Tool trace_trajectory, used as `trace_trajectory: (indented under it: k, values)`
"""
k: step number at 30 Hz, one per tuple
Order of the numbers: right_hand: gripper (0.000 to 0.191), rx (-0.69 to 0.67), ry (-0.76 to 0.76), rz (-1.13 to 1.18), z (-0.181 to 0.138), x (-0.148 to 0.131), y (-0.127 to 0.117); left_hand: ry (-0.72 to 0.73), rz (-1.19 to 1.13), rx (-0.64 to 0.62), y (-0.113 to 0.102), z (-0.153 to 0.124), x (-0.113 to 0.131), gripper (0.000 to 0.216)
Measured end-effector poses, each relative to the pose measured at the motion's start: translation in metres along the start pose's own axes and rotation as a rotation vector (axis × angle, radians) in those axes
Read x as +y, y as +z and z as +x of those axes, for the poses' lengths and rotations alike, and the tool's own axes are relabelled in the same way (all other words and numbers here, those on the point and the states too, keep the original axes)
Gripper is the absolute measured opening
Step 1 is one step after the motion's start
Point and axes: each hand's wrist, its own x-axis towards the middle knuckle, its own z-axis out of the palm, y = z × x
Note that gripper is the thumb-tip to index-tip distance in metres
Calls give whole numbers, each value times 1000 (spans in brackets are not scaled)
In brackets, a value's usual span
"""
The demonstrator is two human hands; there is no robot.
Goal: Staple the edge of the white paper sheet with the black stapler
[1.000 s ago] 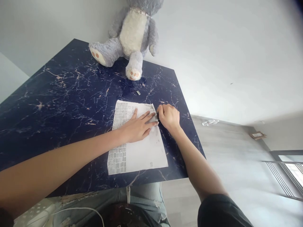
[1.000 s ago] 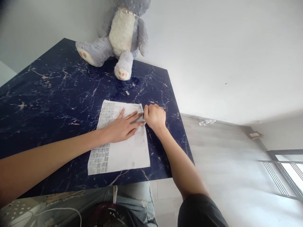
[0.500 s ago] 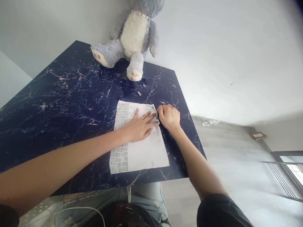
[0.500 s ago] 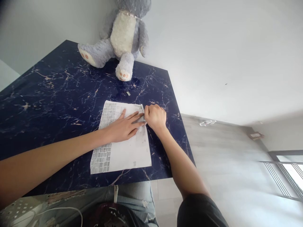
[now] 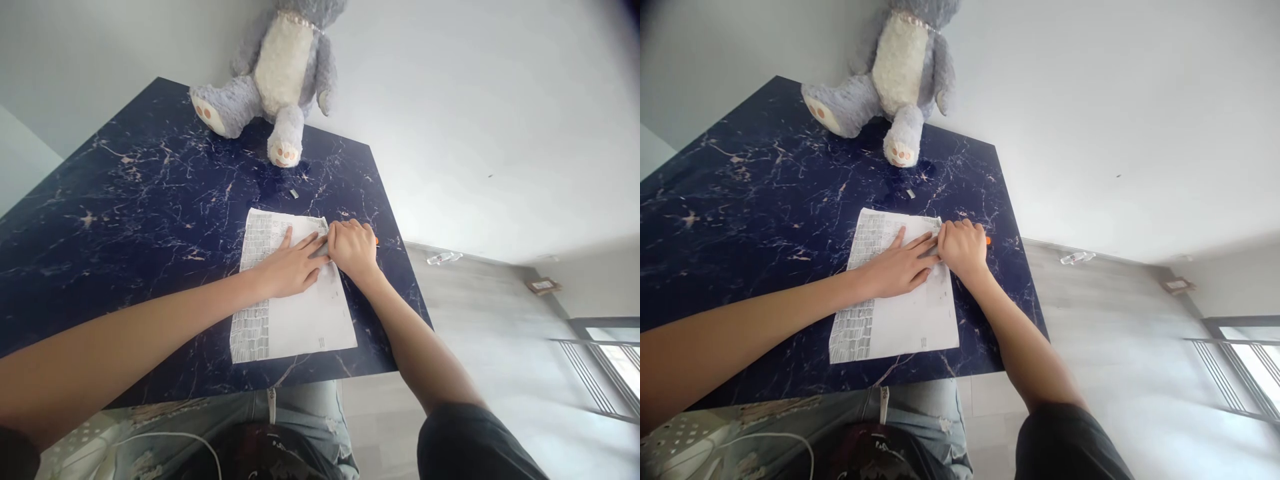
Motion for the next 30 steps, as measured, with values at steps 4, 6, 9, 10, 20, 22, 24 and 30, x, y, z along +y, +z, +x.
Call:
trace_trajectory:
  k: [4, 6, 9, 10, 20, 22, 24, 30]
  values:
    - [51, 3, -28, -58, -3, -6, 1, 6, -1, 5, 2, -1, -2, 49]
    - [51, -4, -36, -54, -2, -7, 2, 6, 4, 6, 1, -1, -2, 48]
    - [52, -35, -41, -23, 3, -4, 1, 6, 11, -2, 0, -1, -2, 50]
    - [52, -41, -26, -7, 5, -1, 1, 5, 15, -10, -1, -1, -2, 51]
    - [56, -4, 94, 165, 3, 26, -11, -26, 56, -53, -5, -2, 1, 58]
    - [58, 5, 177, 205, 5, 33, -12, -37, 60, -64, -4, -2, 1, 60]
    - [60, -18, 185, 259, 6, 41, -13, -37, 67, -62, -3, -1, 0, 61]
    - [50, -170, -62, 373, 1, 71, -25, -13, 79, -54, -3, -1, -2, 57]
